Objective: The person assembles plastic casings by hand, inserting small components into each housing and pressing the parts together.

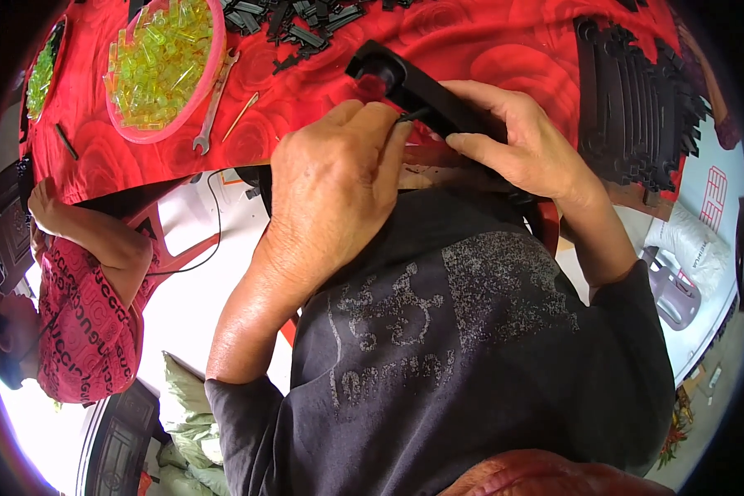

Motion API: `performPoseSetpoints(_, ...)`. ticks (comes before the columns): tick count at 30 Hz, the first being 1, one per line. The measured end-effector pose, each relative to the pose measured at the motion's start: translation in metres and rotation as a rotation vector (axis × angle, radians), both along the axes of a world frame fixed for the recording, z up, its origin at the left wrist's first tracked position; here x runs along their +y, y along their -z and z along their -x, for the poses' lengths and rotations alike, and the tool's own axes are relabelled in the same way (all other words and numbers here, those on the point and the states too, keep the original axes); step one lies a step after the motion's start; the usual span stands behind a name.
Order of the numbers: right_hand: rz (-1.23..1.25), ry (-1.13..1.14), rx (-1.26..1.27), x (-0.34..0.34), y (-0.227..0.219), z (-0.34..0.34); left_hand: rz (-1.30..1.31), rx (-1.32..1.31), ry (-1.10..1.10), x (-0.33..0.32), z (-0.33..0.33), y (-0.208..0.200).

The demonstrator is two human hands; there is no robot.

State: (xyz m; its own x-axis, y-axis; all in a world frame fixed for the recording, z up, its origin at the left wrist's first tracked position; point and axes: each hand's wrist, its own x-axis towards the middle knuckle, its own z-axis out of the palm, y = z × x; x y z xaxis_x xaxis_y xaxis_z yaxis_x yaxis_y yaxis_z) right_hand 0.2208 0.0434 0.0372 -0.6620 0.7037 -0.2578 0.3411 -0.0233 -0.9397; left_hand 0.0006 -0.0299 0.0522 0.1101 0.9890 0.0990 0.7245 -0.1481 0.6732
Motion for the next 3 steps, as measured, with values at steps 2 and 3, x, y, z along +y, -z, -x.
performPoseSetpoints(2,-0.196,-0.154,-0.171,0.008,-0.008,-0.001,-0.008,0.024,0.005,0.001,0.004,-0.003)
performPoseSetpoints(3,-0.261,-0.231,-0.261,0.014,-0.014,0.0,-0.018,0.048,0.008,0.001,0.005,-0.004)
